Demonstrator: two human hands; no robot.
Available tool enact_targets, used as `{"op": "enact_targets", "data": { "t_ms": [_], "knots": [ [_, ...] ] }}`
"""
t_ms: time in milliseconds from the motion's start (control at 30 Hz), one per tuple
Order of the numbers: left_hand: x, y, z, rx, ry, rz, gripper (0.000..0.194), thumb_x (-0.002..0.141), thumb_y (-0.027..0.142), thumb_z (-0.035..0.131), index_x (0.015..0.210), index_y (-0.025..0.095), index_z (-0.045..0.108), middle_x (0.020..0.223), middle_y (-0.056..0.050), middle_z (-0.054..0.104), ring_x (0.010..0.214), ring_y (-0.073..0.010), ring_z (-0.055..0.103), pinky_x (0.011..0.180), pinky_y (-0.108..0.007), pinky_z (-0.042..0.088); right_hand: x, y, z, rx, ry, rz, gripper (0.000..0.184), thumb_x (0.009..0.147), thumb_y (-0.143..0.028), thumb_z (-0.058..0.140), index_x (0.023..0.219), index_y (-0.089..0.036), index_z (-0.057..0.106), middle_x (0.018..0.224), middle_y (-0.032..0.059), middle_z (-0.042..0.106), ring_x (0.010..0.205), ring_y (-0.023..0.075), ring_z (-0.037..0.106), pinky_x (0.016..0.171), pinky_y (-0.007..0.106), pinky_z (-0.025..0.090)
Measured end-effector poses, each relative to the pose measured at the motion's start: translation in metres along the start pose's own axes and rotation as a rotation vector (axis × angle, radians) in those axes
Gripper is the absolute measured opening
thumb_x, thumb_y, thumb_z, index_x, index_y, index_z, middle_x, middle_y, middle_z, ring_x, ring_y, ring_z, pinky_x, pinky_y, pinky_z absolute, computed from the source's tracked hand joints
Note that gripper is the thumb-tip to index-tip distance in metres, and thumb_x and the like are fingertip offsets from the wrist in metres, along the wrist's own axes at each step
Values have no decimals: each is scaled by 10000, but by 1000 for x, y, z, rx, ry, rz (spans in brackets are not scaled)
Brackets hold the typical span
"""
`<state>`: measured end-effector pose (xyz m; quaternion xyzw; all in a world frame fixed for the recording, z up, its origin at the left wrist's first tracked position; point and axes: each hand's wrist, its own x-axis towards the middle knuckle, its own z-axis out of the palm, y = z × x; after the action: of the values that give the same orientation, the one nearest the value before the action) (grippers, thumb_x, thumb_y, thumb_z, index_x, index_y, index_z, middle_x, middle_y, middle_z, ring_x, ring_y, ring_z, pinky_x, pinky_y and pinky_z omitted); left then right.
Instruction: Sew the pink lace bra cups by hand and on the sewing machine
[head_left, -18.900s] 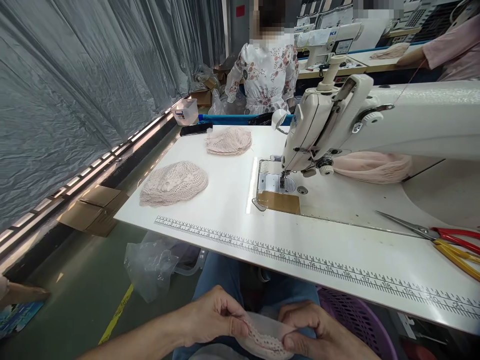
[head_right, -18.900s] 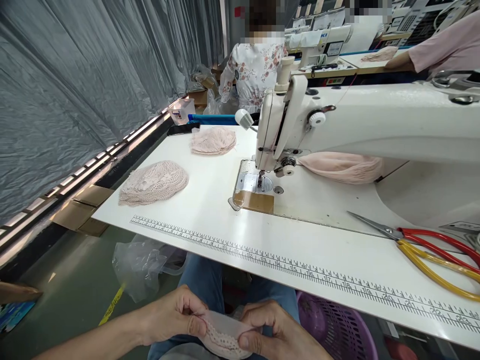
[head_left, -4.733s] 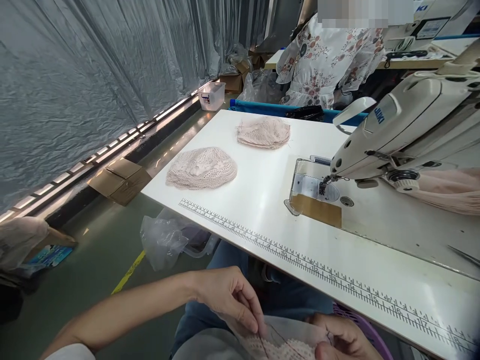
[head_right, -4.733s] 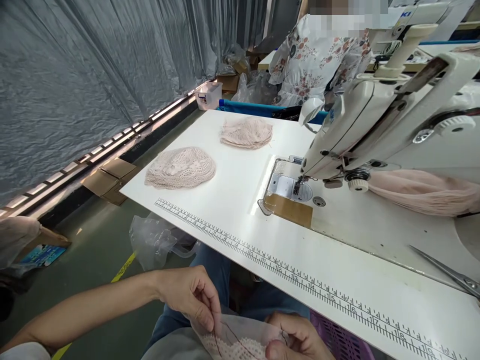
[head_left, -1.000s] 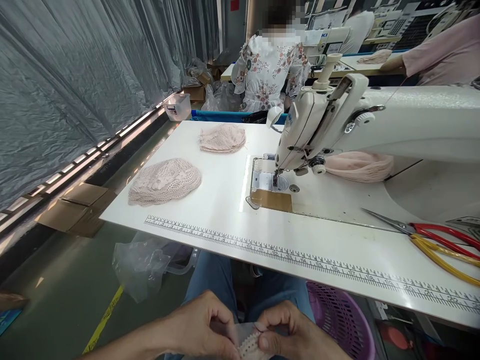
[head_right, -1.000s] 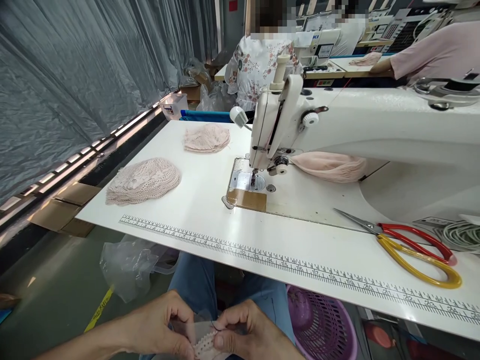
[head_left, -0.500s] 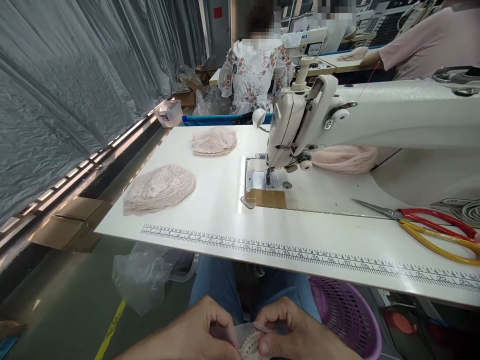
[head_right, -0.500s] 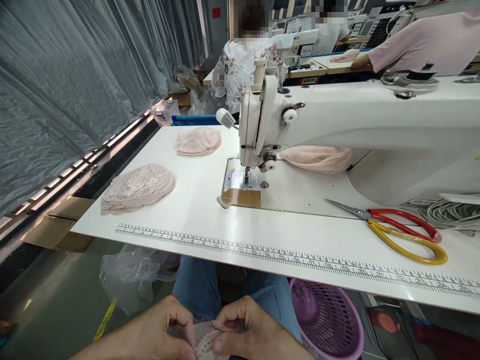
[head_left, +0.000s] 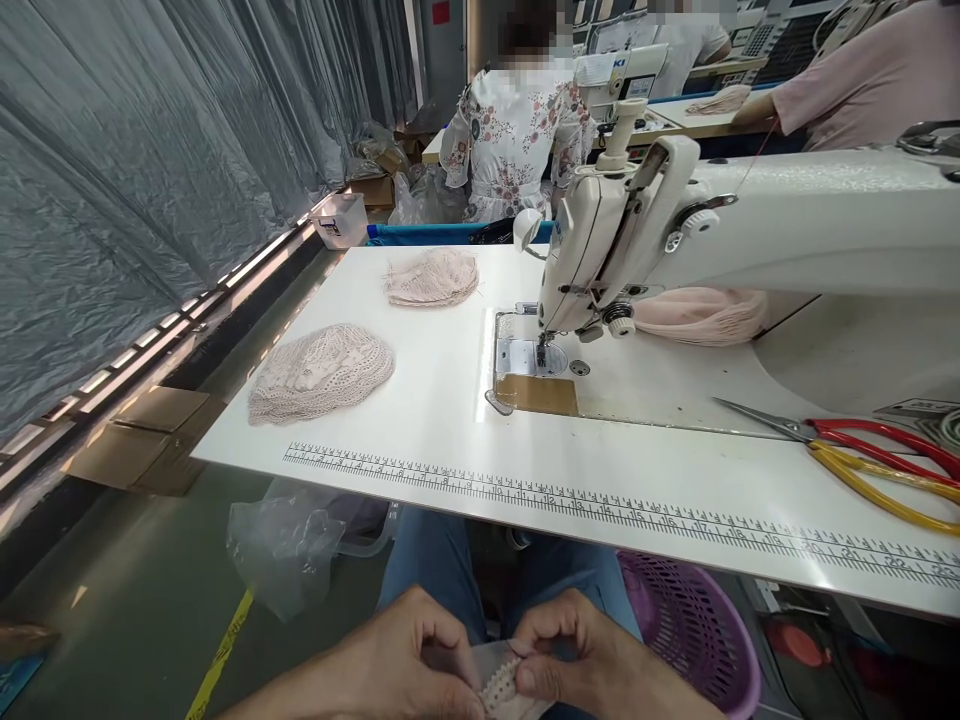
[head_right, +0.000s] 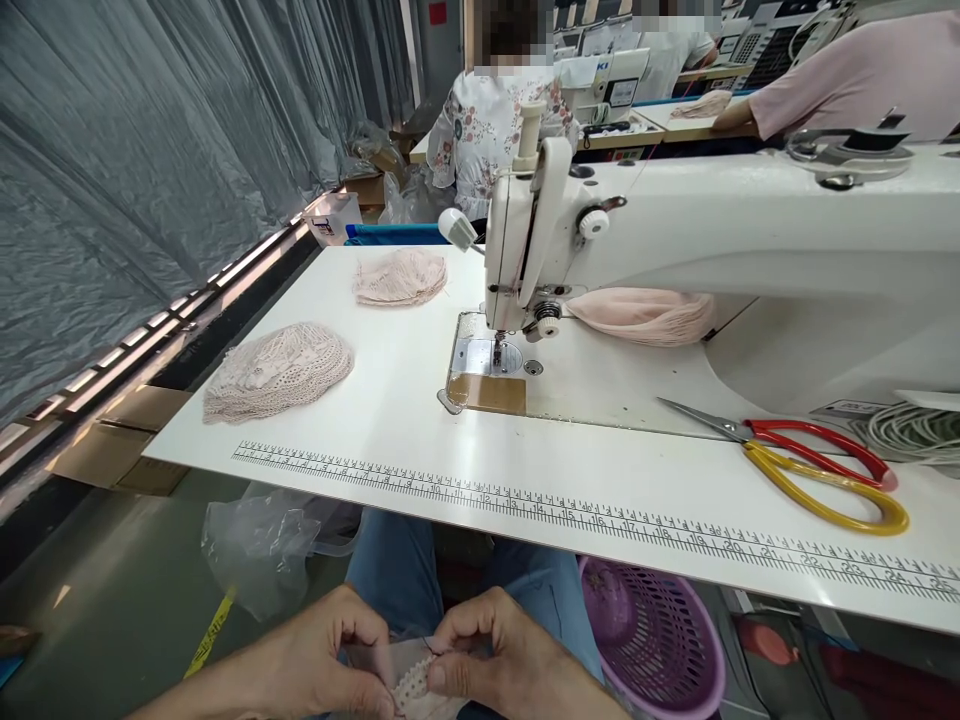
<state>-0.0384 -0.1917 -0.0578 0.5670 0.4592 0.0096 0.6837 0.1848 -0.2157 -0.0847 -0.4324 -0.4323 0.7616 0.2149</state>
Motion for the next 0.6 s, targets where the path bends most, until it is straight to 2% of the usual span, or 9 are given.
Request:
{"op": "enact_targets", "data": {
  "t_ms": [133, 300, 467, 600],
  "knots": [
    [1, -1, 0, -31, 4, 2, 251, 602, 373, 802, 671, 138, 747, 601, 2, 628, 557, -89, 490, 518, -172, 335, -2, -5, 1, 0, 30, 25, 412, 606, -551, 800, 734, -167, 721, 681, -10, 599, 664, 127, 503, 622, 239, 390],
    [2, -1, 0, -64, -16, 11, 230, 612, 350, 800, 688, 140, 745, 572, 21, 588, 536, -71, 451, 498, -159, 316, -1, -1, -1, 28, -9, 19, 397, 634, -538, 795, 712, -161, 700, 668, -14, 600, 648, 125, 524, 620, 242, 403],
    [4, -2, 2, -122, -22, -41, 222, 614, 336, 799, 725, 147, 761, 631, -6, 654, 573, -97, 539, 545, -166, 400, -3, 13, -5, 11, -15, -38, 405, 749, -561, 701, 870, -174, 698, 809, 27, 640, 790, 192, 601, 728, 307, 471],
    [5, -4, 3, -178, -51, -65, 255, 614, 359, 801, 756, 150, 769, 674, -30, 688, 610, -124, 595, 586, -188, 455, -4, 12, -9, -120, -49, -25, 496, 771, -652, 616, 830, -172, 724, 752, 30, 618, 764, 199, 580, 695, 295, 468]
  ]
}}
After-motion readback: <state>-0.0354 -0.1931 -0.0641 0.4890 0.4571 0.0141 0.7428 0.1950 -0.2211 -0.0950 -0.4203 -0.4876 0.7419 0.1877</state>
